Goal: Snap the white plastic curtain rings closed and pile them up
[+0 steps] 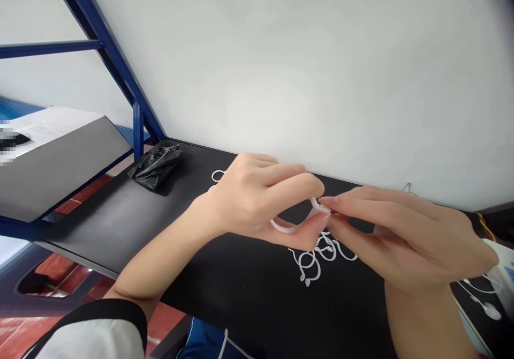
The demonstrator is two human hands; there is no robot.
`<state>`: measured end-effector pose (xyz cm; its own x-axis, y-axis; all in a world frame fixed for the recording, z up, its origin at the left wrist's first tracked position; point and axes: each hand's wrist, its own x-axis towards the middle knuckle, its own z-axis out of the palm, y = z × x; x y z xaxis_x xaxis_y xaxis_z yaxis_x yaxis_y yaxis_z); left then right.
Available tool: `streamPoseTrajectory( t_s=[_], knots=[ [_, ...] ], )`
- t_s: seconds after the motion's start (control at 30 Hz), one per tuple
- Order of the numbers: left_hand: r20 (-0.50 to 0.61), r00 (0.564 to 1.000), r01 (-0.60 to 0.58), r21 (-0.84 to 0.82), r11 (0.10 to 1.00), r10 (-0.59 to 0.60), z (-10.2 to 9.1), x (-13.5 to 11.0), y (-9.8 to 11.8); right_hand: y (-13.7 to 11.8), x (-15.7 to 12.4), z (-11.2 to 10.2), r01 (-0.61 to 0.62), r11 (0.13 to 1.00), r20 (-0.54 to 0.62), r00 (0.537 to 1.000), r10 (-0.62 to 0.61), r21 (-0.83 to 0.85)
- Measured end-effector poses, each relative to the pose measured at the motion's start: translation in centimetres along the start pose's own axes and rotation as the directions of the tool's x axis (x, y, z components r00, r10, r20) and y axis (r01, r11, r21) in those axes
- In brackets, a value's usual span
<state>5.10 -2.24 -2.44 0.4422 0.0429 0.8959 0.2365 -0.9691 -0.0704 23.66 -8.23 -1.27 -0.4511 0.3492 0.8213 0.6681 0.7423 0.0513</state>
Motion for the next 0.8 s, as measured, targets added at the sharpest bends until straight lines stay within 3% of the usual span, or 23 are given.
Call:
streamPoseTrajectory(
  t_s=[0.17, 0.47, 0.67, 0.8],
  knots=[
    [-0.007, 1.000, 0.006, 0.003, 1.000, -0.006, 0.0, 0.0, -0.2, 0.0, -1.1, 0.2, -0.095, 0.994, -0.001, 0.995, 0.096, 0.050],
    [0.002, 1.000, 0.011, 0.046, 0.999, -0.011, 0.0, -0.1, -0.2, 0.0, -1.4, 0.4, -0.131, 0.990, 0.004, 0.991, 0.131, 0.043],
    [0.177, 0.962, 0.197, 0.073, 0.978, -0.207, -0.7, -0.1, -0.7, 0.3, -1.3, 0.8, -0.192, 0.972, 0.033, 0.981, 0.189, 0.136],
    [0.214, 0.939, 0.251, 0.113, 0.961, -0.271, -1.4, -0.1, -1.2, 1.4, -1.4, 1.6, -0.252, 0.941, 0.098, 0.967, 0.235, 0.228]
  ],
)
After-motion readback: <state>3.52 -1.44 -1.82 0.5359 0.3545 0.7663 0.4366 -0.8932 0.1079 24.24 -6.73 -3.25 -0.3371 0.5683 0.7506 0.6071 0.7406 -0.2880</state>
